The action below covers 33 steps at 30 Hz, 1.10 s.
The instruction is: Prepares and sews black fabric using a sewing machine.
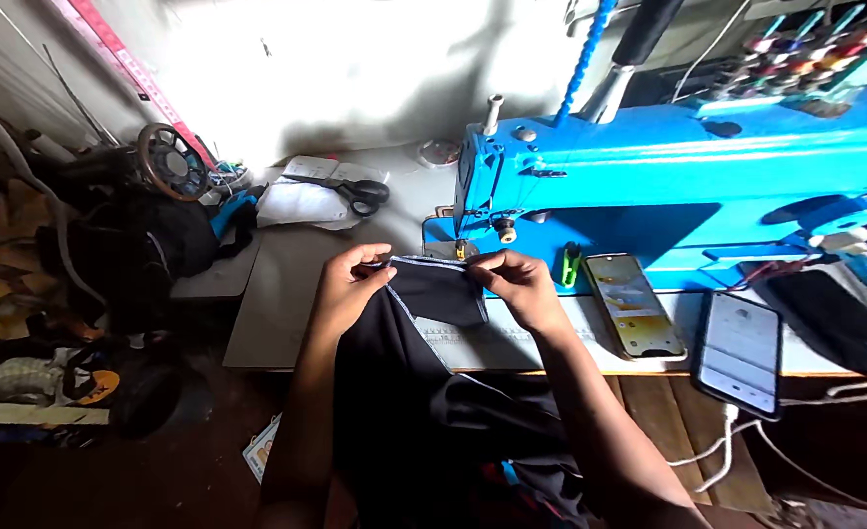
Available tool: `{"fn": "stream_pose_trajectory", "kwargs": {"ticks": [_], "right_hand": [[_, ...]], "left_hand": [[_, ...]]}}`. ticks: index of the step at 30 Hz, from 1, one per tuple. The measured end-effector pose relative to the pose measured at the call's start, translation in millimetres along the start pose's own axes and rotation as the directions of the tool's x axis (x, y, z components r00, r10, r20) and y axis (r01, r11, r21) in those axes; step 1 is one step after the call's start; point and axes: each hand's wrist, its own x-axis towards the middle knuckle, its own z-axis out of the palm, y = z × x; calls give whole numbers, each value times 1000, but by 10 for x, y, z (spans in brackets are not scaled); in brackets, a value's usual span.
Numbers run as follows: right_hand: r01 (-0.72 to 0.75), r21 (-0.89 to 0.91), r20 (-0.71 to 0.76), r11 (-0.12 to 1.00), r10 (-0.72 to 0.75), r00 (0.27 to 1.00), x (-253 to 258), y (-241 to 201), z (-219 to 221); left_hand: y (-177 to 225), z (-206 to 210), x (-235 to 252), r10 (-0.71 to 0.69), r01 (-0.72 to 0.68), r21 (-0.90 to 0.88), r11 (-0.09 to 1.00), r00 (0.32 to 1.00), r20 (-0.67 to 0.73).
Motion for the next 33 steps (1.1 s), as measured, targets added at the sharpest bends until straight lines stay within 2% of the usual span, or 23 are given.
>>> {"fn": "stream_pose_trajectory", "kwargs": {"ticks": [10, 21, 27, 30, 33], "right_hand": [[17, 21, 38, 1000, -18, 999, 55, -36, 9], [30, -14, 128, 999, -28, 991, 108, -101, -49], [104, -229, 168, 968, -66, 984, 170, -163, -61], [46, -290, 179, 956, 7, 984, 192, -231, -66], [34, -278, 230, 960, 32, 973, 211, -234, -76]], "left_hand": [[40, -50, -26, -26, 26, 15, 1000, 999, 21], [12, -27, -24, 17, -16, 25, 1000, 999, -37], [26, -6, -60, 109, -79, 224, 971, 986, -126], [46, 18, -71, 89, -57, 226, 973, 987, -134], [107, 61, -91, -8, 28, 148, 989, 991, -136]]}}
